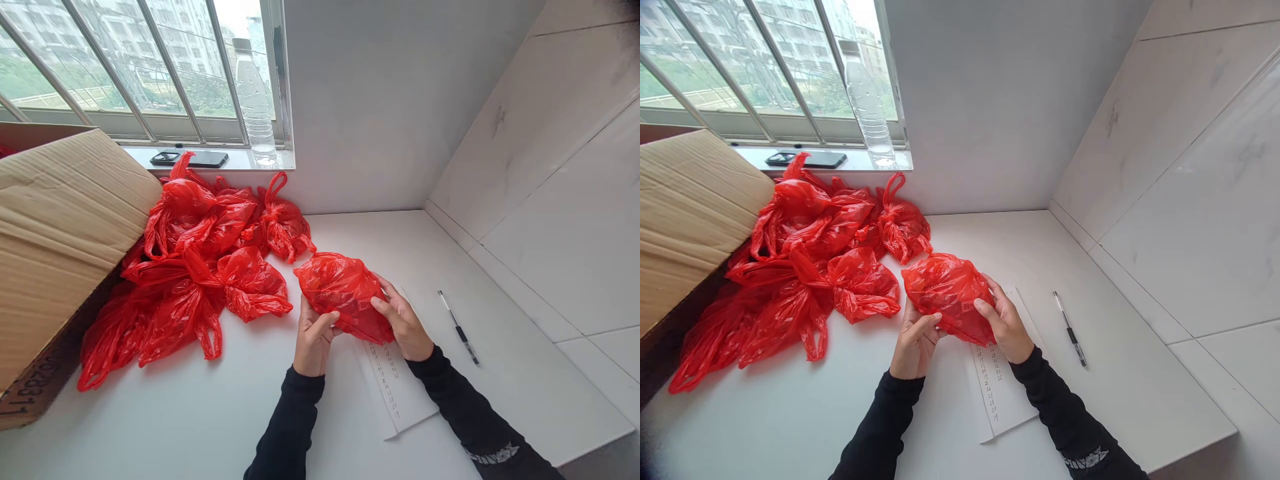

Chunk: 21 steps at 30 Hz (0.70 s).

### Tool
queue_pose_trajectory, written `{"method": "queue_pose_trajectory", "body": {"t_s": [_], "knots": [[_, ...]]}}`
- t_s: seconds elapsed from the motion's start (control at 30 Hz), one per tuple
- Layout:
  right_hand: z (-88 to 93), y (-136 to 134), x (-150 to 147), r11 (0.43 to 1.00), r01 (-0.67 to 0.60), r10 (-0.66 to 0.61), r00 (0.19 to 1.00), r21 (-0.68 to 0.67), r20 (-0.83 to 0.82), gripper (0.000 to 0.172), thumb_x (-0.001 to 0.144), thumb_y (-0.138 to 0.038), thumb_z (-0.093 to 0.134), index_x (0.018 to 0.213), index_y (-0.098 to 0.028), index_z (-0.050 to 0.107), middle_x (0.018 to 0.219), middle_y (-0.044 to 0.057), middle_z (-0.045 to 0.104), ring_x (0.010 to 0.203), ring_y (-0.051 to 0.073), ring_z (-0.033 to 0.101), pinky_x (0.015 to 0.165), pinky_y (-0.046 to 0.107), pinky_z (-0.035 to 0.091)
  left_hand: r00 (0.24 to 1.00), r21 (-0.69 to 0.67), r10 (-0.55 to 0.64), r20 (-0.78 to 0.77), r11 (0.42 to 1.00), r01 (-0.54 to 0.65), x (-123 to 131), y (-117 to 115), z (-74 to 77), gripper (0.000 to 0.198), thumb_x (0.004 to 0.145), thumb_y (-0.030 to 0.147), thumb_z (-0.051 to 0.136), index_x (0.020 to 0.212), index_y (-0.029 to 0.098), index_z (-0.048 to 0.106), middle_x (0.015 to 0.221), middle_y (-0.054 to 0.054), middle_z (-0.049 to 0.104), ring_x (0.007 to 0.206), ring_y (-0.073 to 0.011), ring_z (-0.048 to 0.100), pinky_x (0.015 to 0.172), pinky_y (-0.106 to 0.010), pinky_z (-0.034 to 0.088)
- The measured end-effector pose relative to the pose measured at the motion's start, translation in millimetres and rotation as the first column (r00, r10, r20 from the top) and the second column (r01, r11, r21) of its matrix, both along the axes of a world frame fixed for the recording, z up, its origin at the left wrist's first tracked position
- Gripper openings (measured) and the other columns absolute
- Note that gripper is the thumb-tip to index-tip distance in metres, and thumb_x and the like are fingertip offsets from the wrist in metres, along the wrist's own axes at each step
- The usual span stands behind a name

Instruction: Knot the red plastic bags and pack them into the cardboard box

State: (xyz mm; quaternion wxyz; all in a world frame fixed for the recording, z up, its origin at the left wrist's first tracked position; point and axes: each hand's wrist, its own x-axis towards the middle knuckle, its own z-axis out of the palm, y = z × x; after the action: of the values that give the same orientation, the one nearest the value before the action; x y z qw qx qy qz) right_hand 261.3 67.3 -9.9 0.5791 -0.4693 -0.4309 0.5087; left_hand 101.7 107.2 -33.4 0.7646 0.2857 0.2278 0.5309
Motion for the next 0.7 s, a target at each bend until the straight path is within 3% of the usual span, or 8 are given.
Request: {"method": "queue_pose_trajectory", "body": {"t_s": [0.27,0.7], "knots": [[2.8,-2.7,3.9,0.996,-0.063,0.061,0.998,-0.060,-0.026,0.059,0.092,-0.034,0.055,0.148,-0.032,0.035,0.131,0.006,0.063,0.119,0.029,0.060,0.103,0.048,0.047,0.998,-0.022,0.033,0.049,0.999,-0.032,-1.7,2.5,0.6,0.070,0.079,0.014,0.062,0.141,0.036,0.038,0.119,-0.005,0.064,0.111,-0.0240,0.063,0.085,-0.040,0.057],[3.4,-4.1,3.0,0.990,-0.140,0.140,0.990,0.013,0.012,0.075,0.086,-0.024,0.064,0.150,-0.030,0.025,0.139,0.008,0.055,0.124,0.026,0.056,0.108,0.047,0.042,0.997,-0.026,0.051,0.054,0.998,-0.050,-2.0,4.3,-3.8,0.070,0.079,0.016,0.064,0.140,0.035,0.038,0.121,-0.005,0.065,0.109,-0.0236,0.064,0.086,-0.039,0.058]]}}
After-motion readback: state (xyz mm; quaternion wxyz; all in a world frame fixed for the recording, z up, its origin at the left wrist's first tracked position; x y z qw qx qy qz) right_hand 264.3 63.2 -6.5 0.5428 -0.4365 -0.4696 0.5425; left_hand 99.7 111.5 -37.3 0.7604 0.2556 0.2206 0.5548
